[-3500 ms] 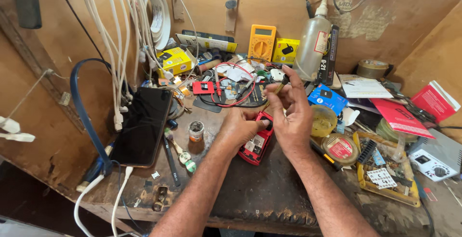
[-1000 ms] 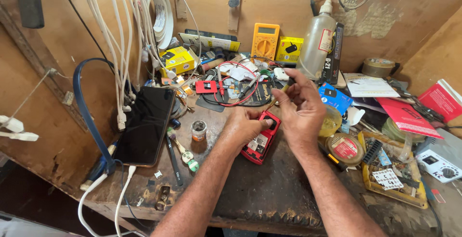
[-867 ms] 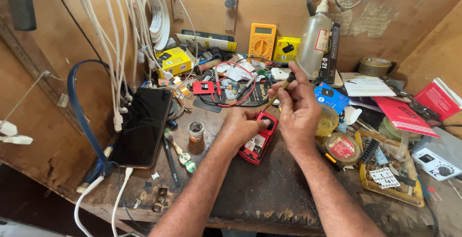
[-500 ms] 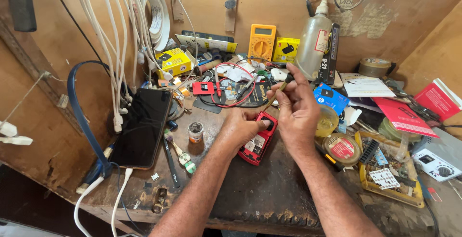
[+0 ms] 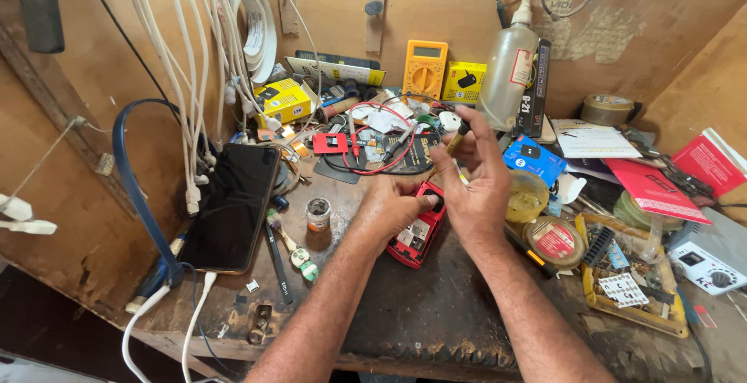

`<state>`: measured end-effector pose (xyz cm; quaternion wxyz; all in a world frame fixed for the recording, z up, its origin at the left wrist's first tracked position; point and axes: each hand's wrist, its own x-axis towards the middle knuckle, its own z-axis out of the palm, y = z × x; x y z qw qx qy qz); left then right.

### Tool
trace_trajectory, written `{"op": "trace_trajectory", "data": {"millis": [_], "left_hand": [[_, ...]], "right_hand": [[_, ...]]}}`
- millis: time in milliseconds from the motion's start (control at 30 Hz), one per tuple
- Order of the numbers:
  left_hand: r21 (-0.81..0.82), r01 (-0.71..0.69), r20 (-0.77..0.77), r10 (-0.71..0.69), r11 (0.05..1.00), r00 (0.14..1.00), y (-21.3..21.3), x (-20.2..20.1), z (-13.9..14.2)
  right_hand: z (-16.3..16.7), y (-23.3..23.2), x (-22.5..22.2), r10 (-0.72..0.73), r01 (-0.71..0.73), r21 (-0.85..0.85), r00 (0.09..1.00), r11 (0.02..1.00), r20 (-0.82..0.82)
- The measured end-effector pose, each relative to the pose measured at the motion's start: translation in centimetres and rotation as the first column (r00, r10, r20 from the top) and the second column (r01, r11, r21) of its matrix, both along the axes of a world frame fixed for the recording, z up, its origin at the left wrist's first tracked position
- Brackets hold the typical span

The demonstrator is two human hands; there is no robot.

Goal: The person uses a small screwdriver to remove screws from the back of a red mobile phone. They then detach the back cover and separate the internal components from the casing.

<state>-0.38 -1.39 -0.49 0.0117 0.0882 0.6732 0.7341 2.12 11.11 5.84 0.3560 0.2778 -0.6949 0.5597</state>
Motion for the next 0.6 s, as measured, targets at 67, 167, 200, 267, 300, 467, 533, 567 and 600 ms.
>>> {"op": "trace_trajectory", "data": {"millis": [67, 167, 200, 267, 300, 467, 533, 567, 600], "left_hand": [[-0.029, -0.005, 0.001, 0.005, 1.000, 1.000, -0.06, -0.05, 0.14], [-0.077, -0.024, 0.029, 0.026, 0.997, 0.999, -0.18, 0.06, 0.27], [-0.056, -0.016, 0.029, 0.017, 0.998, 0.999, -0.20, 0.12, 0.29], [-0.013, 0.000, 0.025, 0.000, 1.000, 1.000, -0.16, 0.17, 0.33], [-0.033, -0.013, 0.019, 0.013, 0.999, 1.000, -0.12, 0.18, 0.34], [-0.003, -0.005, 0.029, 0.005, 1.000, 1.000, -0.06, 0.18, 0.54], [-0.088, -0.041, 0.055, 0.046, 0.995, 0.997, -0.18, 0.31, 0.64], [-0.130, -0.056, 0.067, 0.065, 0.990, 0.996, -0.13, 0.39, 0.70], [-0.108, -0.046, 0.055, 0.053, 0.993, 0.997, -0.09, 0.44, 0.79]], "right_hand": [[-0.01, -0.06, -0.07, -0.038, 0.038, 0.000, 0.999, 0.999, -0.020], [0.02, 0.38, -0.13, 0.003, 0.003, -0.084, 0.998, 0.996, 0.069], [0.00, 0.50, -0.12, 0.032, -0.023, -0.101, 0.996, 0.995, 0.087], [-0.02, 0.55, -0.24, 0.053, -0.045, -0.096, 0.995, 0.994, 0.086], [-0.08, 0.46, -0.30, 0.049, -0.043, -0.074, 0.996, 0.996, 0.071], [-0.01, 0.52, -0.28, -0.127, 0.126, 0.010, 0.991, 0.992, 0.053], [0.11, 0.57, -0.15, -0.042, 0.046, -0.052, 0.996, 0.998, 0.077], [0.18, 0.57, -0.07, 0.001, 0.005, -0.075, 0.996, 0.997, 0.090], [0.24, 0.45, -0.04, 0.045, -0.035, -0.099, 0.994, 0.994, 0.100]]}}
